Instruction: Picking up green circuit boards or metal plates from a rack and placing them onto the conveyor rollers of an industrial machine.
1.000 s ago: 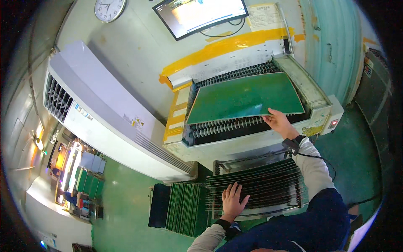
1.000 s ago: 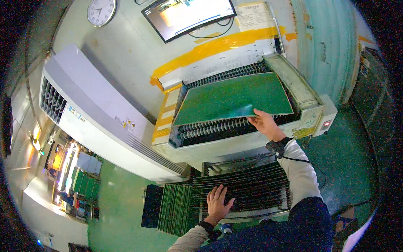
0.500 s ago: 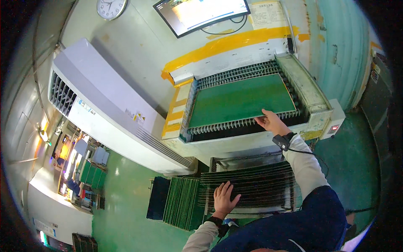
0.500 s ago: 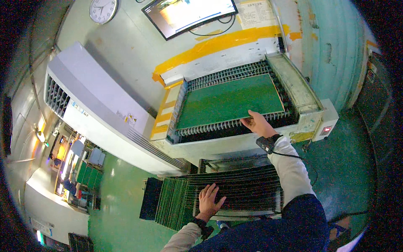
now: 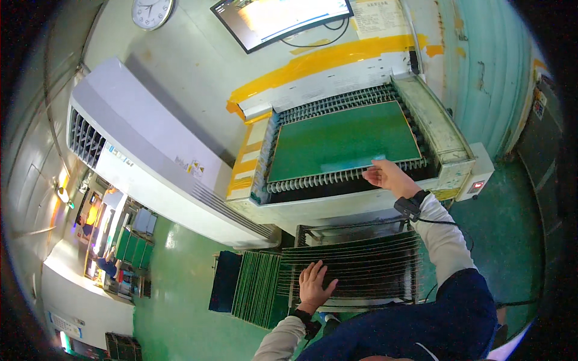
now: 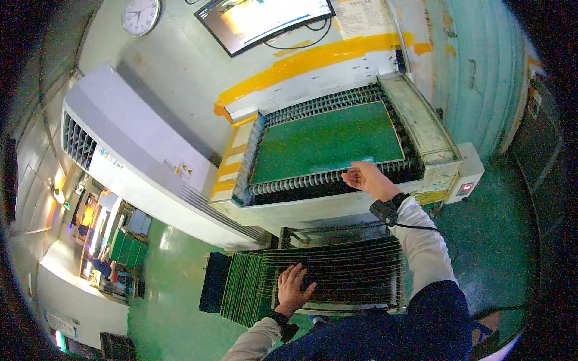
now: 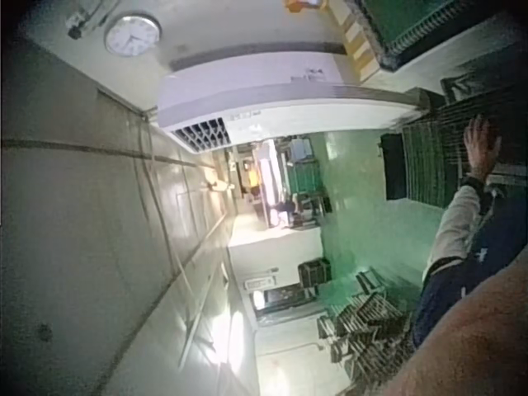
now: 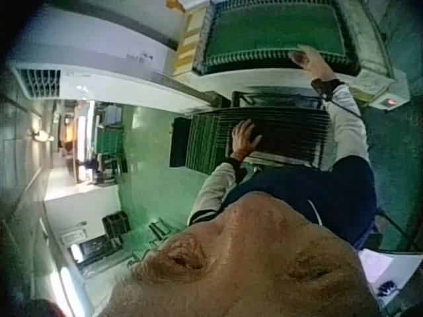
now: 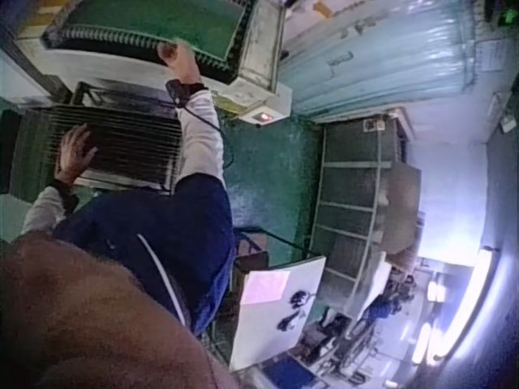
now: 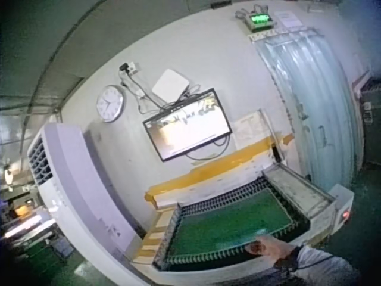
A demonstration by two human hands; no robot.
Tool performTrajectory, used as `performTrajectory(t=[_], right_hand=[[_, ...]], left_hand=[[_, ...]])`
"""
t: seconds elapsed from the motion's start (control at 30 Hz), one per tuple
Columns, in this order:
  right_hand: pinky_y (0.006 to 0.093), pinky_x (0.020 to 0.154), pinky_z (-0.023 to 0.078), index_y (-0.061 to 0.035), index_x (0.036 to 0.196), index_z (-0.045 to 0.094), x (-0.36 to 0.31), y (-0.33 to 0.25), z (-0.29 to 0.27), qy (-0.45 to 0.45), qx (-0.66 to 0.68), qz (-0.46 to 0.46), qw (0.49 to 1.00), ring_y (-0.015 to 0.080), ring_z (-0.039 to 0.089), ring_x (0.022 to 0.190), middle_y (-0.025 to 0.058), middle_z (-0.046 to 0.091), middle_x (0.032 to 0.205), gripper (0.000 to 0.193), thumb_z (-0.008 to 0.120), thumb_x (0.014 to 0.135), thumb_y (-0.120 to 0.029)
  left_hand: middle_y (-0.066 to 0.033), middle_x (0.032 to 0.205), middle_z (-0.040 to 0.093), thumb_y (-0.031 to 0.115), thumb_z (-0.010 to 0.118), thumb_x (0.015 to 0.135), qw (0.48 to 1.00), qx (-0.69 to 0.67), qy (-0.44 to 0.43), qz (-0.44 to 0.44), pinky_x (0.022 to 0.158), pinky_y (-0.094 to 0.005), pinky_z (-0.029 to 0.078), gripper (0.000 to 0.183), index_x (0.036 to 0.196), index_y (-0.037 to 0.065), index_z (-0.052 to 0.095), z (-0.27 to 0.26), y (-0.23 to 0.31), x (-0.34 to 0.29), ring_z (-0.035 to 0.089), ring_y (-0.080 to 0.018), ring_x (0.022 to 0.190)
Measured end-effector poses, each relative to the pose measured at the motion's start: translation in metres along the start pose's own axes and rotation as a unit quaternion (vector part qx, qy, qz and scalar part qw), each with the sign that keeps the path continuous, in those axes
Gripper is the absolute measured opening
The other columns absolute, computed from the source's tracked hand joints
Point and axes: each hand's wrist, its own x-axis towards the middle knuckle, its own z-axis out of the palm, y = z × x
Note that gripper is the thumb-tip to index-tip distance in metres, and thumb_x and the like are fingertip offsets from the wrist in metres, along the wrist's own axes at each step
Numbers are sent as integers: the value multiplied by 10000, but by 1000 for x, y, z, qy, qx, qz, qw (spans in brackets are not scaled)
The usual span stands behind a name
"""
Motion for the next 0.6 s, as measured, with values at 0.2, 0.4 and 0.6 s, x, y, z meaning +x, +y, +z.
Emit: performTrajectory(t=[0.2, 0.4, 0.6], right_hand=[[470, 812, 597, -64, 1114, 707, 7, -22, 18, 50, -450, -112, 884, 337, 732, 917, 187, 751, 1073, 346, 653, 981, -379], [652, 1134, 345, -160, 1422, 618, 2, -4, 49, 93, -753, -317, 570, 437, 456, 1407, 179, 517, 1533, 578, 667, 948, -487], [684, 1218, 207, -183, 1538, 509, 28, -9, 46, 69, -785, -264, 556, 439, 281, 1541, 172, 346, 1668, 694, 634, 966, -557]], left_hand=[[-99, 1514, 538, 469, 756, 895, 1000, 4, -19, -2, 1182, -540, 335, 580, 1317, 82, 656, -2, 6, 7, 459, -365, 1416], [-85, 1516, 538, 481, 739, 905, 1000, 12, -19, 0, 1186, -530, 338, 581, 1323, 86, 652, -2, 2, 4, 462, -352, 1416], [-92, 1505, 545, 459, 758, 898, 1000, 12, -22, 10, 1179, -525, 346, 575, 1313, 75, 651, -2, 4, 9, 475, -362, 1399]])
